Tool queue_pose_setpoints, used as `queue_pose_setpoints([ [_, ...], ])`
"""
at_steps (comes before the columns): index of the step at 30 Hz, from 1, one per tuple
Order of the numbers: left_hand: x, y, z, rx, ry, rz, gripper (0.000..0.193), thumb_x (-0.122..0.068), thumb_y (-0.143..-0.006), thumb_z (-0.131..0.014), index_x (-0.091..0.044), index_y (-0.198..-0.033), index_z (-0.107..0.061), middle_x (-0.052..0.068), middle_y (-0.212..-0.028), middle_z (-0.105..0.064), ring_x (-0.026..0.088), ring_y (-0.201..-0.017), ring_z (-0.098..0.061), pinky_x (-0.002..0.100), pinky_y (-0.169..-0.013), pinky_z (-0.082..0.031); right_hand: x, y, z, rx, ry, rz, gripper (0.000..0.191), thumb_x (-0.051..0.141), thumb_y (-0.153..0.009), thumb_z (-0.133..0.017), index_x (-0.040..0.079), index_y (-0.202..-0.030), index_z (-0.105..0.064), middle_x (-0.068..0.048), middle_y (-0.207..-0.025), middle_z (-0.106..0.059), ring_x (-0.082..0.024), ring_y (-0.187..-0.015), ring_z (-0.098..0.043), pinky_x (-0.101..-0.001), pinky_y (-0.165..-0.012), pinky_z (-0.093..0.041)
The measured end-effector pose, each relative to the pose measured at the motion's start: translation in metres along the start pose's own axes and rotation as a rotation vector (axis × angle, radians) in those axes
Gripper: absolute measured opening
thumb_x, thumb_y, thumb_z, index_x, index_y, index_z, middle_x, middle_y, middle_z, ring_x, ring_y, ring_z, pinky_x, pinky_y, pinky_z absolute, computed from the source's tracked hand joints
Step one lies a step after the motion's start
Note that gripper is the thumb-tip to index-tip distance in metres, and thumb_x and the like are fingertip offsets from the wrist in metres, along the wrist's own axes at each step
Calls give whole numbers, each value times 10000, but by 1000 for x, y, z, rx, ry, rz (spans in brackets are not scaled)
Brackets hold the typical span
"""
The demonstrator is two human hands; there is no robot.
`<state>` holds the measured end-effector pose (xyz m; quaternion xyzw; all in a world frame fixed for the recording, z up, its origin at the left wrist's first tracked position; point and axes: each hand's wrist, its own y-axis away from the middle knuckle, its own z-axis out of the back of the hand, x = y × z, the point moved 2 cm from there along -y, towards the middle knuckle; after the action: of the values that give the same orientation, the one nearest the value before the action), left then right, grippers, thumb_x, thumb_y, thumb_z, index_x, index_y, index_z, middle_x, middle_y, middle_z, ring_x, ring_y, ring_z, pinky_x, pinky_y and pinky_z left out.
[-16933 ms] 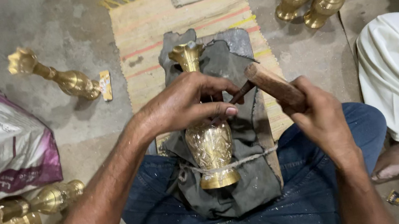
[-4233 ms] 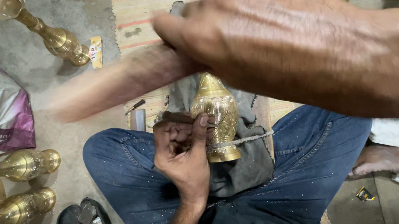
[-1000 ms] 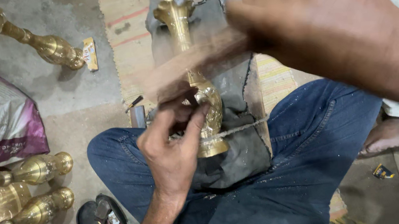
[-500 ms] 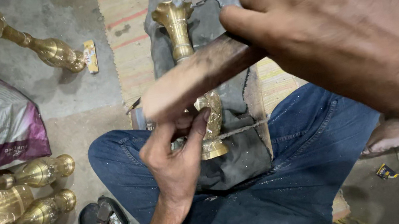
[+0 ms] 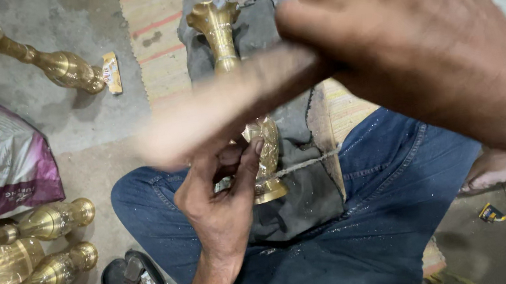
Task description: The person sits cross-legged on the floor with a brass vase lashed to a board on their lap. They hold a chisel against the vase's engraved surface and strike it with a wooden mallet, repositioning the chisel repeatedly to carve decorative patterns into the brass.
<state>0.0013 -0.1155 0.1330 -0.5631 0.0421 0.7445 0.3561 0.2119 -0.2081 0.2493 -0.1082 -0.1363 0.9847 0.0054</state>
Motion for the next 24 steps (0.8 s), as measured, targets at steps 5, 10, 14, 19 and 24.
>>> queue_pose_setpoints([
  [5,-3,2,2,20,-47,-54,251,3,-900,-829,3,-1108,-689,76,-940,-772,118,-849,-773,253,-756,-619,1,3,-3,37,-4,-22,228,195,-914,-760,89,-1037,-600,-91,-821,-687,-284,-791,-719,-429,-707,-546],
  [10,-2,3,3,18,-1,7,234,9,-905,-821,14,-1100,-691,68,-914,-780,116,-841,-778,253,-749,-619,2,-4,1,161,-116,-121,306,262,-911,-763,96,-1109,-600,-91,-815,-681,-277,-789,-704,-421,-705,-528],
  [14,0,5,4,15,-41,61,246,2,-870,-832,27,-1068,-688,86,-879,-757,117,-782,-769,248,-666,-610,5,-9,6,186,-63,-118,305,291,-925,-753,93,-1102,-602,-69,-819,-685,-245,-782,-704,-415,-706,-532],
  [19,0,7,2,0,-9,-18,230,0,-896,-837,14,-1050,-667,91,-939,-781,127,-843,-784,264,-729,-652,8,-5,10,53,73,-12,246,196,-874,-750,100,-1052,-609,-70,-876,-698,-247,-803,-716,-431,-746,-555],
  [24,1,6,2,3,-46,-6,281,-9,-874,-850,18,-1087,-668,91,-906,-776,127,-821,-779,264,-710,-642,7,0,-2,110,120,-20,186,148,-926,-726,106,-1064,-609,-65,-867,-675,-225,-726,-692,-386,-555,-489],
])
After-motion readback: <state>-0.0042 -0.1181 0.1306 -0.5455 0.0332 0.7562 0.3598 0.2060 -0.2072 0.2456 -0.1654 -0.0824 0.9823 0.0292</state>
